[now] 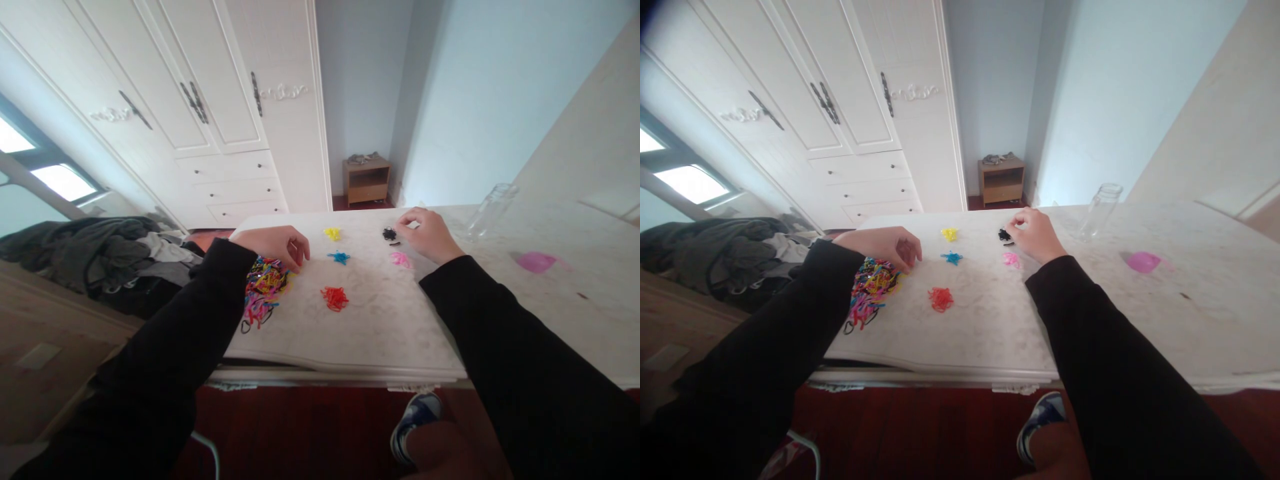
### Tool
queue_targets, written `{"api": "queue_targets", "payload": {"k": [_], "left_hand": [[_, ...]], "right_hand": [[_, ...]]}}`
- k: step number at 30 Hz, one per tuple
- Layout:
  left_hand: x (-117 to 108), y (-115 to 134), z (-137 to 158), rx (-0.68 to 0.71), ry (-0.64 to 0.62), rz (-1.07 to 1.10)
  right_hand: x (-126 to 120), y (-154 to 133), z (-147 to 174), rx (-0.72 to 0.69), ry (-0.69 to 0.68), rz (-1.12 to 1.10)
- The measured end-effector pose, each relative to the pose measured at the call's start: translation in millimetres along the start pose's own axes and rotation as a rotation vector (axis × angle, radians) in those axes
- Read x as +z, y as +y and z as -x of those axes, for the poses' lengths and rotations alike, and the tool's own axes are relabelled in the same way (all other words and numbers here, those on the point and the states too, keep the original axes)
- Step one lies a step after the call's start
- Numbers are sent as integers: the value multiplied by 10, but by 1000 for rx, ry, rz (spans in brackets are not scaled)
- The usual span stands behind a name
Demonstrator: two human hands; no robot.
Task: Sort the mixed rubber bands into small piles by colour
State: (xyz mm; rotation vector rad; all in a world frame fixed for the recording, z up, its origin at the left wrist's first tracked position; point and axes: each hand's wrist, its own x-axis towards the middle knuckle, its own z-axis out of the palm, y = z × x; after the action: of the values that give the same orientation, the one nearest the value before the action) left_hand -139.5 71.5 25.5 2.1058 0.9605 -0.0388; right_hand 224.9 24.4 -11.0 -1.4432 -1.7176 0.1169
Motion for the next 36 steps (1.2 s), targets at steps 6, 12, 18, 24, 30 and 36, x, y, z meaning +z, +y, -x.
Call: {"api": "queue_targets", "payload": {"k": [6, 12, 18, 24, 30, 36], "left_hand": [[11, 77, 36, -49, -18, -72], [11, 134, 50, -54, 11, -82], [8, 150, 71, -69, 79, -161], [6, 23, 36, -49, -41, -47], [-34, 17, 61, -20, 12, -90], [-93, -6, 52, -16, 160, -301]], "right_hand": [[8, 7, -5, -14, 13, 13], [3, 4, -3, -18, 2, 8], [15, 17, -5, -26, 9, 15], [22, 21, -6, -35, 1, 11], [26, 23, -8, -41, 3, 7], [24, 27, -7, -49, -10, 8]]}}
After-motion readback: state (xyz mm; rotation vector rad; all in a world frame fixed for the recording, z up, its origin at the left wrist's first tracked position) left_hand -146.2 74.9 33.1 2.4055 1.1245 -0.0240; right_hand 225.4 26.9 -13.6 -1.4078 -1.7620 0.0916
